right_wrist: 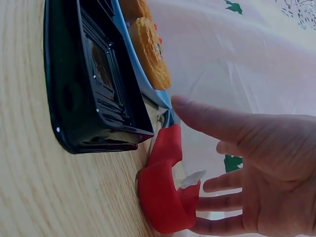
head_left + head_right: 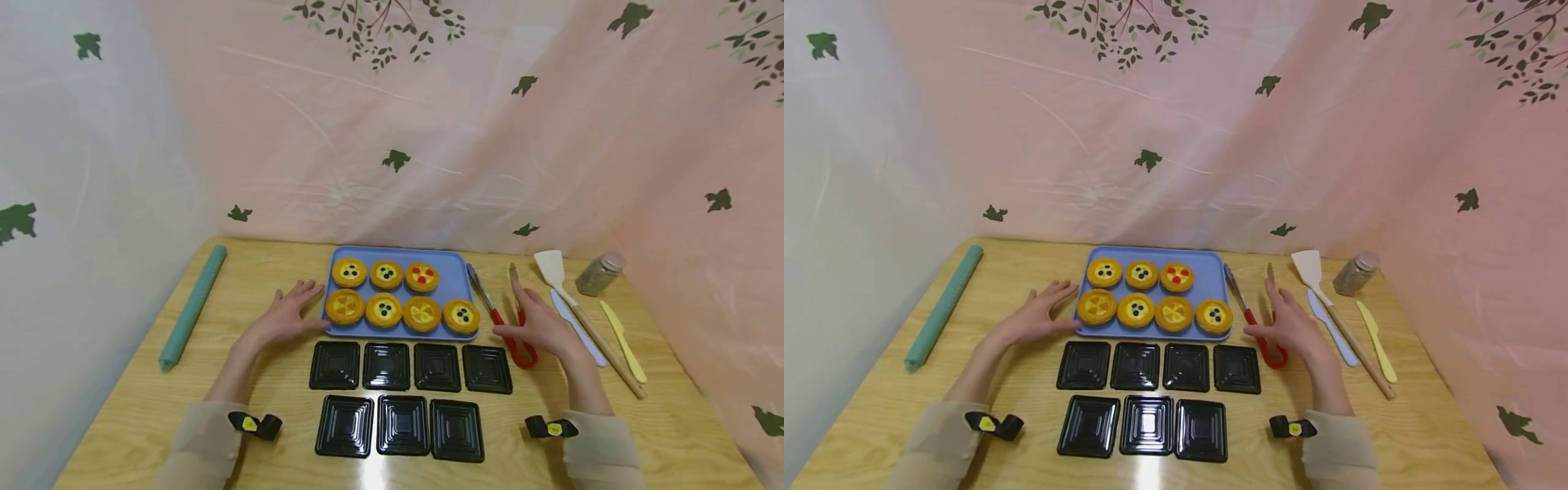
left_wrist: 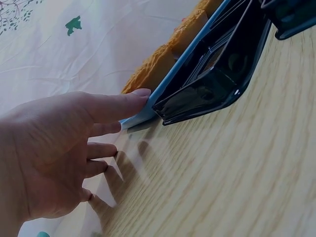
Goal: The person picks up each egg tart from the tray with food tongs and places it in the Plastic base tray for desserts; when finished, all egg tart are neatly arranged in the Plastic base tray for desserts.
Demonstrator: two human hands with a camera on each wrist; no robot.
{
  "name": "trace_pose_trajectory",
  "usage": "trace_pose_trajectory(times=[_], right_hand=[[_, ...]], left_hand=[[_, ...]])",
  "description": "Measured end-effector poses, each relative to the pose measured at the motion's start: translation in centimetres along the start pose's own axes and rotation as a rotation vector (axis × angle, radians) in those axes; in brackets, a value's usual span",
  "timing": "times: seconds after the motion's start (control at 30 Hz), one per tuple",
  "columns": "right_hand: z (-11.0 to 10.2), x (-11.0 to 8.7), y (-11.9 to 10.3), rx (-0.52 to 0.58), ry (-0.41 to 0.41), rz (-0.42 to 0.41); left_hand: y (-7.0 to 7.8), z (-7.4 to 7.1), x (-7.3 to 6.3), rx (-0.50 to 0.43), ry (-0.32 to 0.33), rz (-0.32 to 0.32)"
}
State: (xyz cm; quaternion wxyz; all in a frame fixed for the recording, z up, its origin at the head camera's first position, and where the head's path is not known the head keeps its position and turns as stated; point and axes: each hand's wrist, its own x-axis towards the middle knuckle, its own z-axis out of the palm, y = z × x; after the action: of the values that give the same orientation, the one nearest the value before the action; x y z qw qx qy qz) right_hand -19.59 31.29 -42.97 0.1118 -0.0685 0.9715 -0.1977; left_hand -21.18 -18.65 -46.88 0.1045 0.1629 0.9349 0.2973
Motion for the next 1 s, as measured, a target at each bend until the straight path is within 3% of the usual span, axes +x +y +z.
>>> trace_pose_trajectory(times=[0.7,1.0], right_hand=[[0.36,0.2,-0.07,-0.041,-0.013,-0.005],[0.48,0.37,0.11,0.003,-0.033,-0.007]], left_hand=[[0.17,-0.05,-0.15,0.015,-0.034,0.016],[-0.05,-0.03,0.16,0.015,-0.039,0.008]])
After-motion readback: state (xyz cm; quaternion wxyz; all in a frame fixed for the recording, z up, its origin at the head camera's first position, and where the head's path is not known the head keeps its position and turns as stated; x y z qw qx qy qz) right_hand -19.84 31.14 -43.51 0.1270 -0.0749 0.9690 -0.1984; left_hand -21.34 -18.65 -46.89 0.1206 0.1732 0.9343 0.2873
